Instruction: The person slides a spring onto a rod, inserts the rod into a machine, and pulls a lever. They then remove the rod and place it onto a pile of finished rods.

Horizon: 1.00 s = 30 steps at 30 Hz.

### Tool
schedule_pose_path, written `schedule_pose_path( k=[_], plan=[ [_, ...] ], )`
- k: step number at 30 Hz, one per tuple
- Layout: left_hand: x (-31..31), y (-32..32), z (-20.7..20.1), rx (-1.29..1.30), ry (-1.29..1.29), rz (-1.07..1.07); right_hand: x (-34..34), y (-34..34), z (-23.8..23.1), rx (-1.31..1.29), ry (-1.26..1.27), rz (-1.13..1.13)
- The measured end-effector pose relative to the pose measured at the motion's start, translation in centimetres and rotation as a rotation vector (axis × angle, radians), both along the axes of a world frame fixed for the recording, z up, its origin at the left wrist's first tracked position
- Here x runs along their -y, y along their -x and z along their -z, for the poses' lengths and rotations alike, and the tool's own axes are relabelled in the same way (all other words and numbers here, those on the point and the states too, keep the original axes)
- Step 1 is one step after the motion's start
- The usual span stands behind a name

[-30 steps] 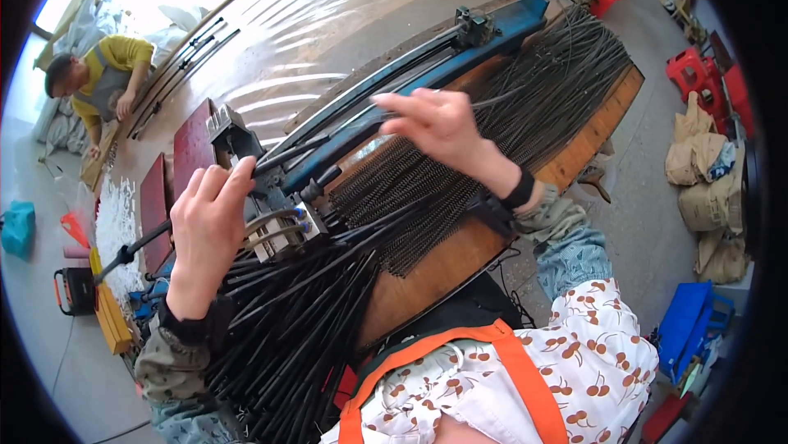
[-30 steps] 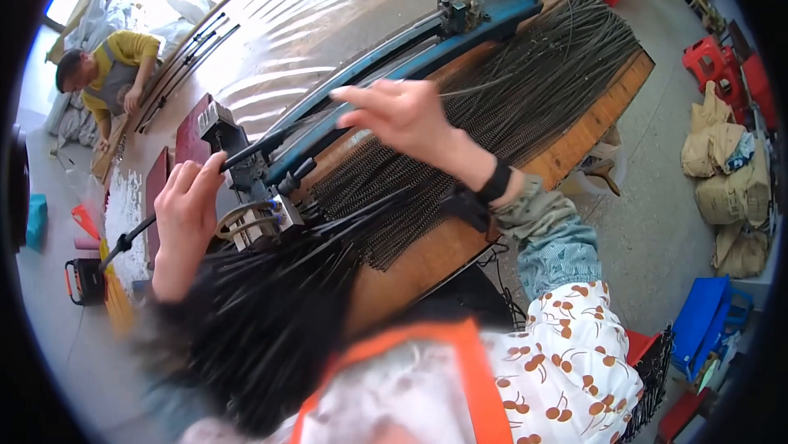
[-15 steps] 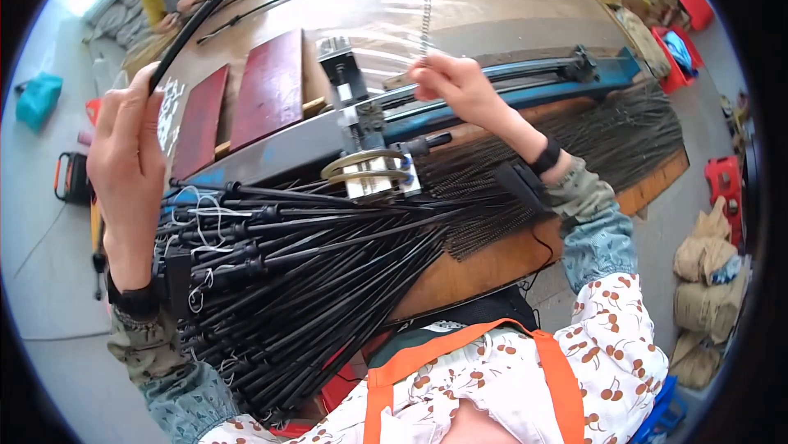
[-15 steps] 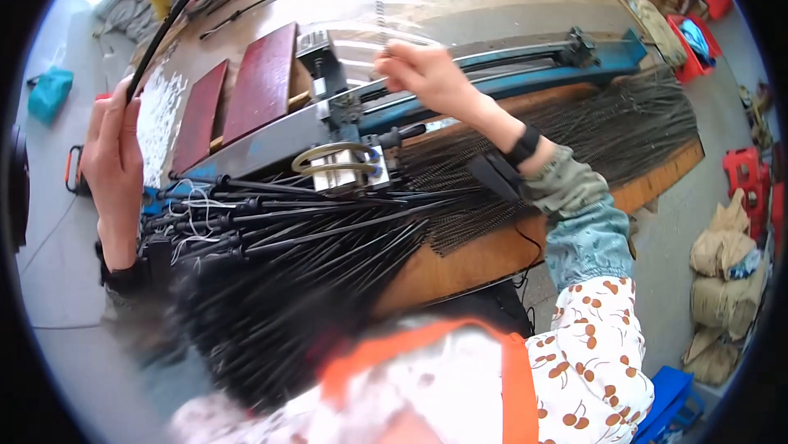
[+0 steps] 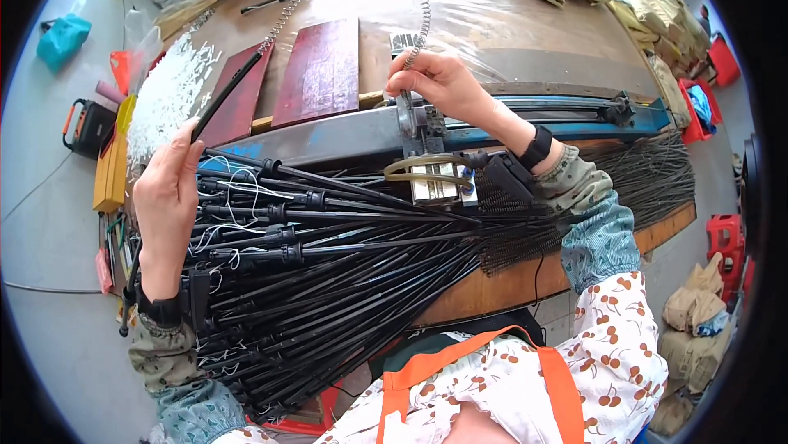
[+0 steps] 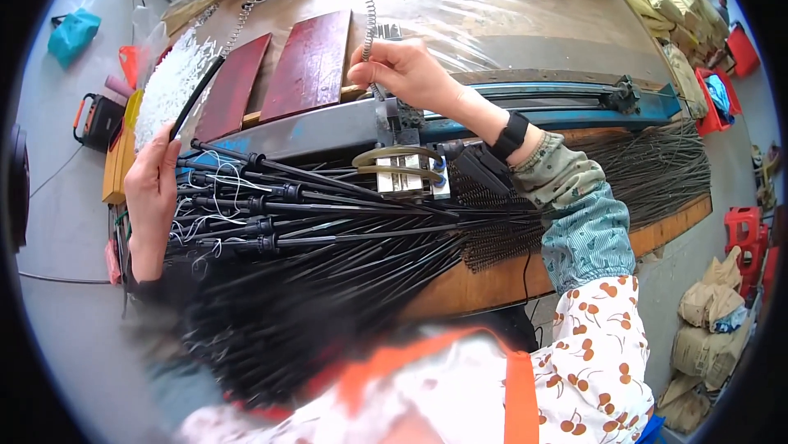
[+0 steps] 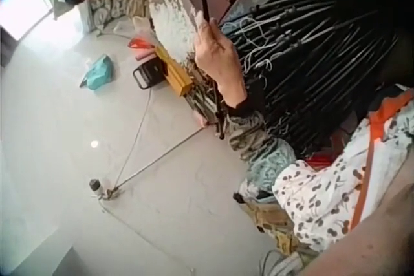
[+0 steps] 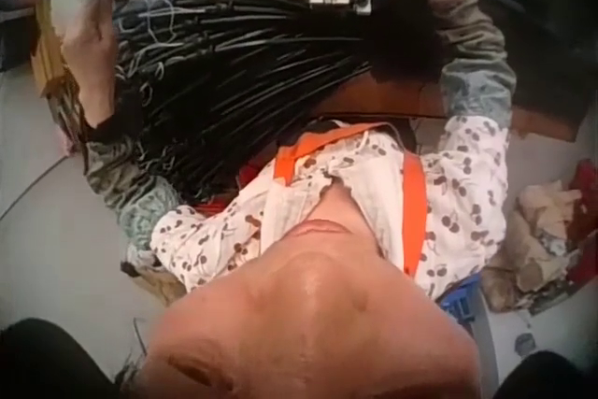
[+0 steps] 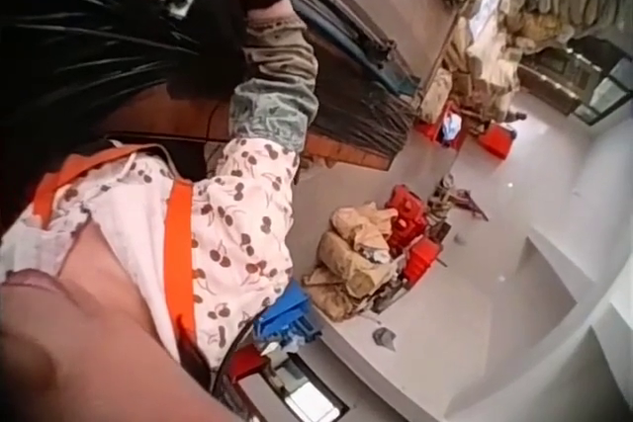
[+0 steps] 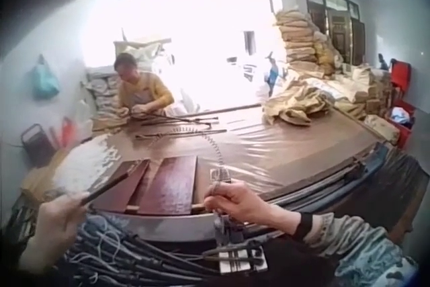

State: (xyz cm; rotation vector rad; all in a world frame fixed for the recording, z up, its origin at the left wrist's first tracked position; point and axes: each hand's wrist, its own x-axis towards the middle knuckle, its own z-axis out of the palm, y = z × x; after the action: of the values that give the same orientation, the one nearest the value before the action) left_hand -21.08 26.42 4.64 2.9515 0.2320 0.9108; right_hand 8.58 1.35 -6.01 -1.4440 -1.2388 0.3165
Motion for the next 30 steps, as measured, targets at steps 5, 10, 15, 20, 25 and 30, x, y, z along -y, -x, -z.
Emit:
schedule_pose_path(
  k=[5,10,15,20,25,30],
  plan=[
    [-0.4,-0.8,0.7,-0.004,0.009,0.014,-2.5,1.3,-2.5,0.337,0.491,-0.132],
    [-1.5,-0.8,1.6,-0.059,0.025,-0.043,0.4,-0.7,0.1,0.820,0.357,0.213],
    [-1.9,-3.0,4.4,-0.165,-0.033,-0.036,16.8,-6.9,3.0,0.922,0.332,0.532],
    [5.6,-14.5,9.8,-0.145,0.000,0.433,29.2,-11.0,3.4,1.098,0.465,0.713],
    [6.2,-17.0,13.6,-0.146,0.042,0.384,30.2,-12.0,5.9,0.942,0.454,0.753],
    [7.2,-16.9,14.1,-0.200,0.211,0.392,30.1,-11.7,6.9,0.874,0.450,0.781]
  ],
)
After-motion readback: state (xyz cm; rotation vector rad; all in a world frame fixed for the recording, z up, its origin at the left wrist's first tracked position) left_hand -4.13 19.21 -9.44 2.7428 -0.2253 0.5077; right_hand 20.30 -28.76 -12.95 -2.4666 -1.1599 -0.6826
